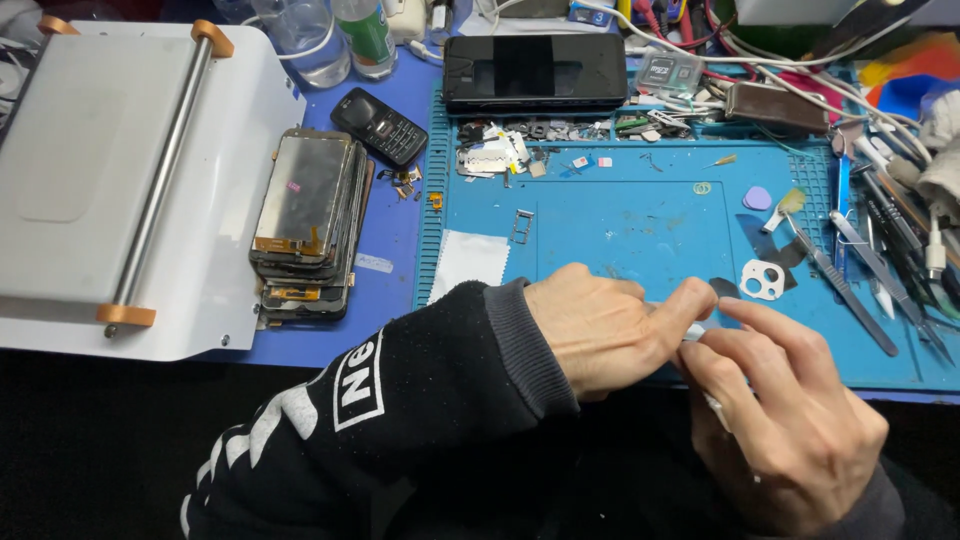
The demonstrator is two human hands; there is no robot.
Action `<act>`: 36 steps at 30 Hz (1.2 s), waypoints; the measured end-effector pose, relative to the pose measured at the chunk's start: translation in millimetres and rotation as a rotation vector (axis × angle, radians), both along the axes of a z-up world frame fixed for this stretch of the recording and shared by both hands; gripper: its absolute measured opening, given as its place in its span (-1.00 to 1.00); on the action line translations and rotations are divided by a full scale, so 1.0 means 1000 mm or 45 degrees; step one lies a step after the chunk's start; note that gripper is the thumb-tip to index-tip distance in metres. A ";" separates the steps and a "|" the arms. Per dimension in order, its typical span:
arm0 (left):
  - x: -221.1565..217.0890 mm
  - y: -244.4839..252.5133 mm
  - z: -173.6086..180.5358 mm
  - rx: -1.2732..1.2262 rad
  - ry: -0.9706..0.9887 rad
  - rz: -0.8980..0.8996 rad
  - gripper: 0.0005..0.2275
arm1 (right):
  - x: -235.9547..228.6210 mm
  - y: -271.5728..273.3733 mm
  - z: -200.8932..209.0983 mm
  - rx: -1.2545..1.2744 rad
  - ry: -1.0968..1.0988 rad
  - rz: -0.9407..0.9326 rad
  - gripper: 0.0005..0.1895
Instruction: Removing the back panel of a smartphone using prying tools on a repair workbench.
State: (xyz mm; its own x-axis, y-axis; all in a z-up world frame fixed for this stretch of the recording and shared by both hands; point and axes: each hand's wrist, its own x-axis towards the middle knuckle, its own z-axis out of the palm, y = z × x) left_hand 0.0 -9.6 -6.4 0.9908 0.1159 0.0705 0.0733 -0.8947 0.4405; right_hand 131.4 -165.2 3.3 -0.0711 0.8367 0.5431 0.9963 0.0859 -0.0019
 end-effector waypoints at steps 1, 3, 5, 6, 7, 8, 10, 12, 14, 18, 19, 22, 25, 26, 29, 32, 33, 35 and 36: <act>0.000 0.000 0.000 -0.001 -0.004 0.004 -0.68 | 0.000 0.001 0.000 -0.002 -0.051 0.013 -0.77; -0.001 0.001 0.001 0.017 -0.005 0.011 -0.68 | 0.003 -0.001 -0.003 0.007 0.007 -0.009 -0.81; -0.002 0.001 0.001 0.036 -0.004 0.012 -0.68 | 0.003 -0.001 -0.004 0.014 0.066 -0.037 -0.84; -0.001 0.000 0.001 0.017 -0.014 0.006 -0.68 | 0.002 0.000 -0.002 0.018 0.047 -0.020 -0.82; -0.001 -0.001 0.002 -0.002 -0.025 0.001 -0.69 | 0.000 0.001 0.000 0.022 0.027 -0.003 -0.80; 0.000 -0.001 0.001 0.000 -0.024 0.001 -0.69 | 0.002 0.000 -0.002 0.024 0.028 -0.003 -0.80; 0.000 -0.001 -0.001 0.016 -0.025 0.018 -0.71 | 0.005 -0.002 -0.005 0.012 0.094 0.006 -0.82; -0.002 0.001 0.000 0.022 -0.026 0.016 -0.71 | 0.005 -0.001 -0.007 0.036 0.108 -0.025 -0.83; 0.000 0.000 -0.002 0.024 -0.028 0.003 -0.70 | 0.004 0.000 -0.005 0.057 0.120 -0.066 -0.83; -0.001 -0.001 -0.004 0.031 -0.053 0.017 -0.71 | 0.005 0.000 -0.004 0.071 0.109 0.049 -0.83; -0.001 -0.001 -0.006 0.059 -0.050 0.031 -0.72 | 0.006 -0.003 -0.007 0.073 0.150 0.005 -0.84; 0.000 0.000 -0.005 0.046 -0.060 0.016 -0.72 | 0.005 0.002 -0.004 0.041 0.134 0.030 -0.83; -0.001 0.002 -0.003 0.036 -0.076 0.001 -0.70 | 0.010 -0.001 -0.008 0.031 0.112 0.110 -0.82; -0.002 0.002 -0.001 0.015 -0.071 -0.009 -0.70 | 0.011 -0.003 -0.009 0.011 0.118 0.099 -0.82; -0.001 0.000 0.001 0.068 -0.037 -0.019 -0.69 | 0.016 -0.007 -0.012 0.024 0.159 -0.002 -0.82; -0.003 0.000 0.002 0.099 -0.040 -0.006 -0.68 | 0.019 -0.004 -0.013 0.080 0.106 0.209 -0.81; -0.003 0.000 0.000 0.102 -0.074 -0.003 -0.69 | 0.021 -0.007 -0.016 0.090 0.119 0.180 -0.81; -0.003 0.002 0.001 0.105 -0.103 -0.002 -0.69 | 0.030 -0.016 -0.022 0.101 0.136 0.149 -0.80; -0.002 0.002 0.001 0.115 -0.121 -0.001 -0.70 | 0.039 -0.024 -0.026 0.119 0.210 0.155 -0.81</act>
State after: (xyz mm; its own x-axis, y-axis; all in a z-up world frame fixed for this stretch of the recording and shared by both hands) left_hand -2.3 -7.7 -5.0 0.9792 0.1042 0.1742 0.0345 -0.9312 0.3629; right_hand 170.0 -189.1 -22.5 -0.0724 0.7727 0.6306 0.9655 0.2130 -0.1501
